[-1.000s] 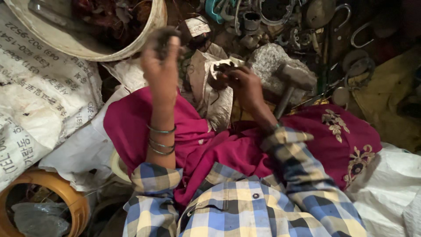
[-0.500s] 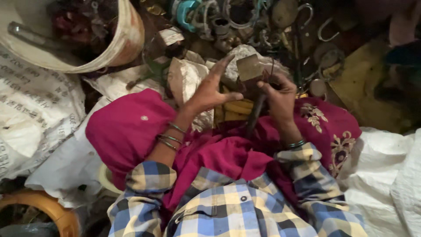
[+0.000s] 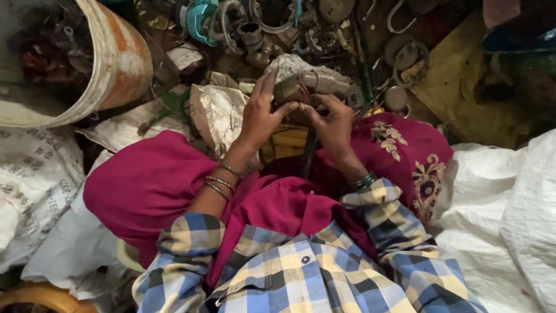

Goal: The person sits cross-legged and uses a hammer and a metal rod to repeatedly strike a small cylindrical electrical component, likely a motor or generator, to dislodge or reshape internal parts. The person frequently rotates the component and inspects the interior between strikes.

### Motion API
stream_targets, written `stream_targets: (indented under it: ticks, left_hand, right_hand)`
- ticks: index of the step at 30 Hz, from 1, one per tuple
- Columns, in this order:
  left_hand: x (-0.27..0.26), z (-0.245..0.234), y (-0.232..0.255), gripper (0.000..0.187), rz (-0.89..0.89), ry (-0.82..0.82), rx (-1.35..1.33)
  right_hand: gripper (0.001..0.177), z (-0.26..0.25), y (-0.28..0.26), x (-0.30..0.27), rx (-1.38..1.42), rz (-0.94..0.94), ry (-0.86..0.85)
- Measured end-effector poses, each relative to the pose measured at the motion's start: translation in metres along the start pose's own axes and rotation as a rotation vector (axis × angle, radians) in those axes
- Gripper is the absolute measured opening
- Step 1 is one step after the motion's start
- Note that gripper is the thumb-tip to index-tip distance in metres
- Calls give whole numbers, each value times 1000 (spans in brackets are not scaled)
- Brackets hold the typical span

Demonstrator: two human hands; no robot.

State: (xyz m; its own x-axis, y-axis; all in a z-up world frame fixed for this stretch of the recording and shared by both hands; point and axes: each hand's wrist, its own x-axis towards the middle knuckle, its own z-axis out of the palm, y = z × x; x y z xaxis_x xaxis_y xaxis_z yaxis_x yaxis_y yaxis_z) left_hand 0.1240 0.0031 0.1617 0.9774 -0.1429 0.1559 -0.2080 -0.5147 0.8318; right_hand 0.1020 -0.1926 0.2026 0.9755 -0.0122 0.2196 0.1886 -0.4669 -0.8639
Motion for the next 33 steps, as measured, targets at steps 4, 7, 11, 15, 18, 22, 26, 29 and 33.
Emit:
stream_targets:
  ticks: [4, 7, 11, 15, 18, 22, 26, 29, 33]
  left_hand:
    - [1, -10, 0, 92, -76, -138, -159]
    - [-8, -12, 2, 120, 154, -86, -17]
    - [-17, 6, 8, 127, 202, 22, 228]
    - [-8, 13, 1, 121, 149, 45, 161]
    - [2, 3, -3, 119, 16, 29, 79]
    - [8, -6, 5, 113, -68, 60, 166]
    - [17, -16, 12, 106, -14, -16, 289]
    - [18, -20, 11, 103, 62, -80, 387]
    - [20, -16, 4, 107, 90, -111, 392]
  right_hand:
    - [26, 1, -15, 3, -186, -60, 16]
    - [26, 3, -20, 5, -307, -129, 29]
    - [29, 11, -22, 5, -318, -126, 44]
    - [35, 7, -24, 10, -265, -59, 25]
    - [37, -16, -22, 9, -165, 0, 31]
    - [45, -36, -15, -26, 219, 211, 120]
    - [46, -24, -1, -69, 593, 418, 136]
    - [36, -12, 13, -81, 848, 910, 28]
    - [38, -1, 27, -67, 887, 1019, -111]
